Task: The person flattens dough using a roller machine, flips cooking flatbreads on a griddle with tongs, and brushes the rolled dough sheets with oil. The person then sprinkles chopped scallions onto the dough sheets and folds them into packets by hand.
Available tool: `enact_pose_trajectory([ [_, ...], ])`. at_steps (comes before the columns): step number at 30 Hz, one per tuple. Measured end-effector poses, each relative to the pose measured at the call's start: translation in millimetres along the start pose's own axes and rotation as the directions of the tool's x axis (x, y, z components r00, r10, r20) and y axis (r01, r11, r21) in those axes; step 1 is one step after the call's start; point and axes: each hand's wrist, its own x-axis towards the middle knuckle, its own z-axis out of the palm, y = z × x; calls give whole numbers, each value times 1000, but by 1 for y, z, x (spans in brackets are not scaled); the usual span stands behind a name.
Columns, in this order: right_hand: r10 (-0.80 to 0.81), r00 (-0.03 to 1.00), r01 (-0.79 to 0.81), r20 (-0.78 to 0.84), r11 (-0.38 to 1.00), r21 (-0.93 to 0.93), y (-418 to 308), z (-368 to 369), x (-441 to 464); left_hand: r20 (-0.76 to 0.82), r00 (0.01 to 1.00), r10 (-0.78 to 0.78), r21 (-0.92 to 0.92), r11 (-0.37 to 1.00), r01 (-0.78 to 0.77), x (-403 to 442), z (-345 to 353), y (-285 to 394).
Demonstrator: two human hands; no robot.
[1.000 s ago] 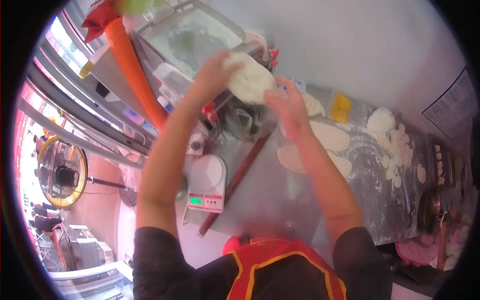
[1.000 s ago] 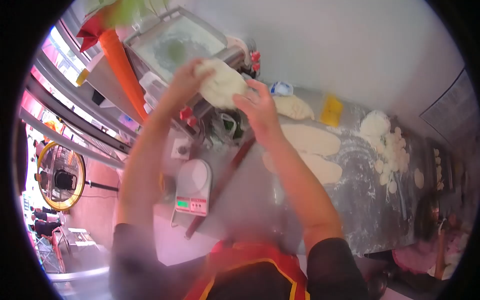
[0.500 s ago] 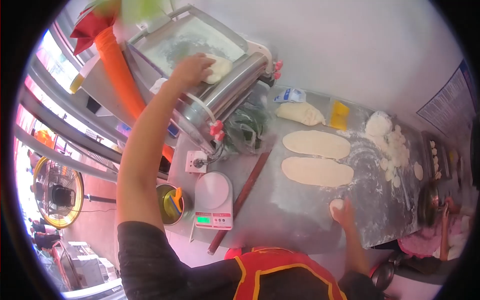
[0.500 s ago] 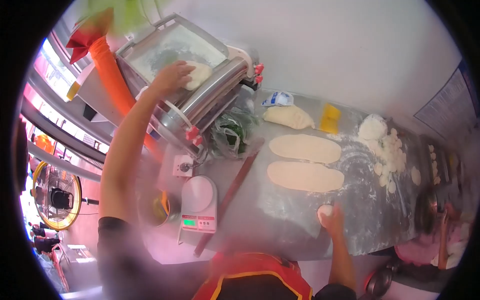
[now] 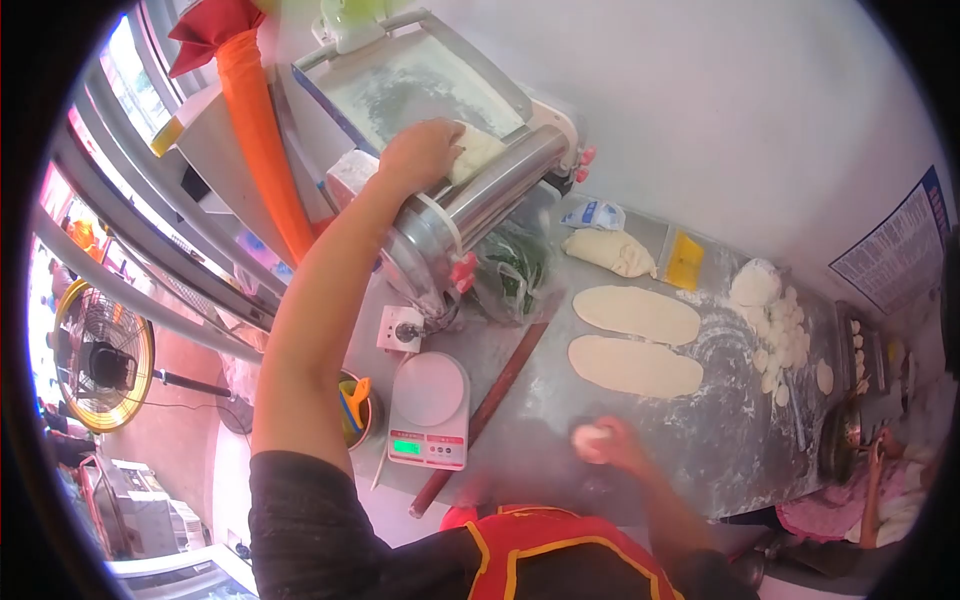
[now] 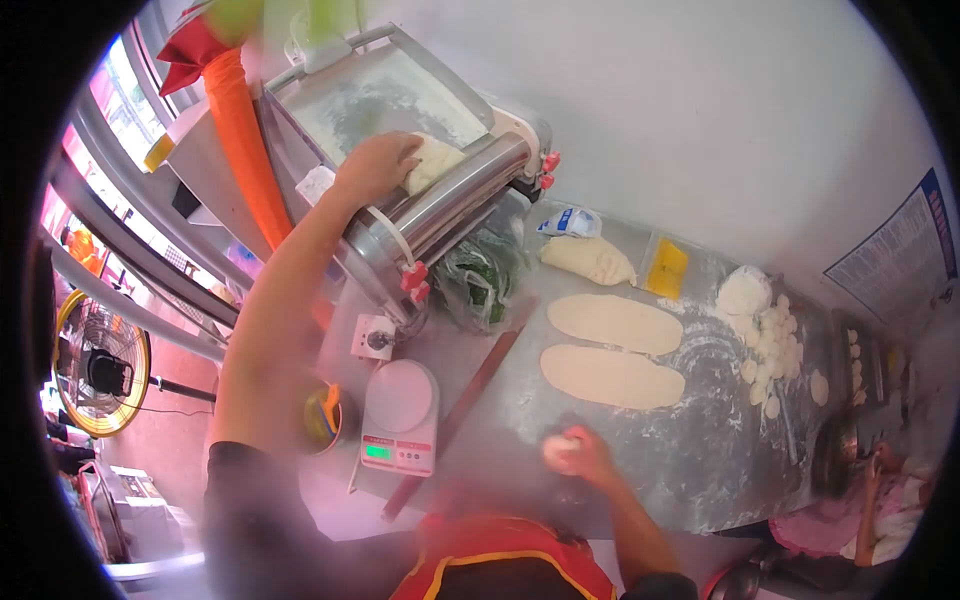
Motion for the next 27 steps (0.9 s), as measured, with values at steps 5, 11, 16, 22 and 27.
enact_pose_trajectory([
  [5, -199, 980, 200, 23, 980, -12, -66, 72, 62, 8, 1000, -22, 5, 1000, 22, -1, 0, 2],
  [11, -249, 968, 249, -42, 969, -9, -186, 22, 141, 51, 999, -16, 4, 1000, 16, -4, -4, 10],
  [16, -133, 984, -97, 123, 183, 978, -255, -1, 244, 114, 992, -57, 35, 998, 54, -6, -13, 21],
  [22, -113, 955, -294, 276, -201, 935, -287, 25, 285, 97, 995, -35, 47, 998, 30, -6, -10, 17],
  [27, -351, 925, -227, 142, -212, 951, -274, 50, 303, 128, 986, -106, 53, 994, 100, -5, -16, 24],
])
